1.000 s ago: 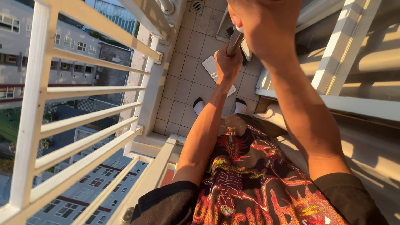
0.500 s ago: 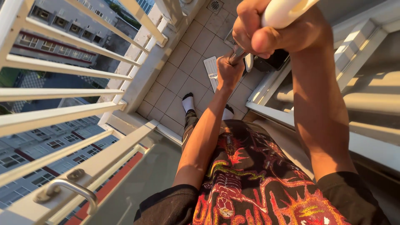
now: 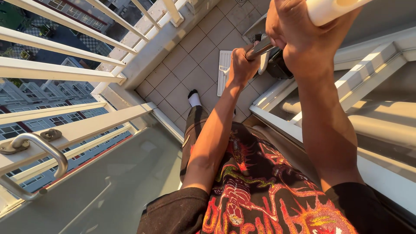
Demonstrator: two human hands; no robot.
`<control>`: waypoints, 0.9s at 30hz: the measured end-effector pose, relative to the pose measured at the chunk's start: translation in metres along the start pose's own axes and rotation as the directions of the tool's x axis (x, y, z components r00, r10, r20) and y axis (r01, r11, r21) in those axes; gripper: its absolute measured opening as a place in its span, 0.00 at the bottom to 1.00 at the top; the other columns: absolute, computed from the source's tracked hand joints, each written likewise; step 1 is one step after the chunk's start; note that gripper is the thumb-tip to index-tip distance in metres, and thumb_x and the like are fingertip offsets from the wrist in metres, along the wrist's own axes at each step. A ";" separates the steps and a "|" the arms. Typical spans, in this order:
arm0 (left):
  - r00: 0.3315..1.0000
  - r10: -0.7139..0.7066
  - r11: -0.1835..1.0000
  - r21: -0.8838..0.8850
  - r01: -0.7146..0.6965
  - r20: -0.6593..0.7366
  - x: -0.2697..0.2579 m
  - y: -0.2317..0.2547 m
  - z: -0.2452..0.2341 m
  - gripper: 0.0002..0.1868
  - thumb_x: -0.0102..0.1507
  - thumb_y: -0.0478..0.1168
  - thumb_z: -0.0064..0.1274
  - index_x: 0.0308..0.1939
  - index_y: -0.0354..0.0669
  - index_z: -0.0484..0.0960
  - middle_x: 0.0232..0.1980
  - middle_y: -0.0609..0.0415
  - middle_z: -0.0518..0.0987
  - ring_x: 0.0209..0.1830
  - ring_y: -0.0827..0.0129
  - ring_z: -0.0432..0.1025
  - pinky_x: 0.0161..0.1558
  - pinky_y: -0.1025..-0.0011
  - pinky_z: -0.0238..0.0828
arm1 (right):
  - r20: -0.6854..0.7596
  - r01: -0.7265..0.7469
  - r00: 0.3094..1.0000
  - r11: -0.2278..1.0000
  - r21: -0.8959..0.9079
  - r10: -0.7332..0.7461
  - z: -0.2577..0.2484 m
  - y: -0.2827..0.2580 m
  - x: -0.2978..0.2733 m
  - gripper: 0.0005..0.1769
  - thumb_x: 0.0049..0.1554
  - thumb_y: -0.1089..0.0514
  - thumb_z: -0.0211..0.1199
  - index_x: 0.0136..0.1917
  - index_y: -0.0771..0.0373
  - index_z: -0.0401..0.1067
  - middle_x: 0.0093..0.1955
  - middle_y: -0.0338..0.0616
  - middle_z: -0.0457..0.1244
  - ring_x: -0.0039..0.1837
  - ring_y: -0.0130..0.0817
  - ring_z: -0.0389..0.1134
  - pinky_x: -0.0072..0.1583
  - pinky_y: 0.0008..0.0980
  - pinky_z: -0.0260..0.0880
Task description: Using a flat mop to clean the tiled floor of an apartment balcony.
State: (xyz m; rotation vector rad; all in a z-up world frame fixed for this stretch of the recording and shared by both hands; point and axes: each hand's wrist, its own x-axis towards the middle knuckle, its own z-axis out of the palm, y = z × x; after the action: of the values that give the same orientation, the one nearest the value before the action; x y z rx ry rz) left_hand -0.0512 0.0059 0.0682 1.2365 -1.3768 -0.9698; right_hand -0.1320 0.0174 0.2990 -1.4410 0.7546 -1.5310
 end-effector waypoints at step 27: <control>0.923 0.138 0.990 -0.066 -0.122 0.358 0.009 -0.009 -0.023 0.07 0.55 0.37 0.55 0.27 0.34 0.81 0.19 0.42 0.72 0.14 0.56 0.66 0.22 0.63 0.64 | -0.614 0.096 0.776 0.990 -0.107 -0.142 0.039 0.007 -0.027 0.19 0.72 0.64 0.66 0.61 0.63 0.54 0.41 0.50 0.62 0.31 0.34 0.59 0.36 0.33 0.61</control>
State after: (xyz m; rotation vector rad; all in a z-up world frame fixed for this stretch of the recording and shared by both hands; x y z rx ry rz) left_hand -0.0272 -0.0033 0.0652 0.9492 -1.6923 -1.1664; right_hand -0.0937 0.0440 0.2867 -1.0270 1.1267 -2.1399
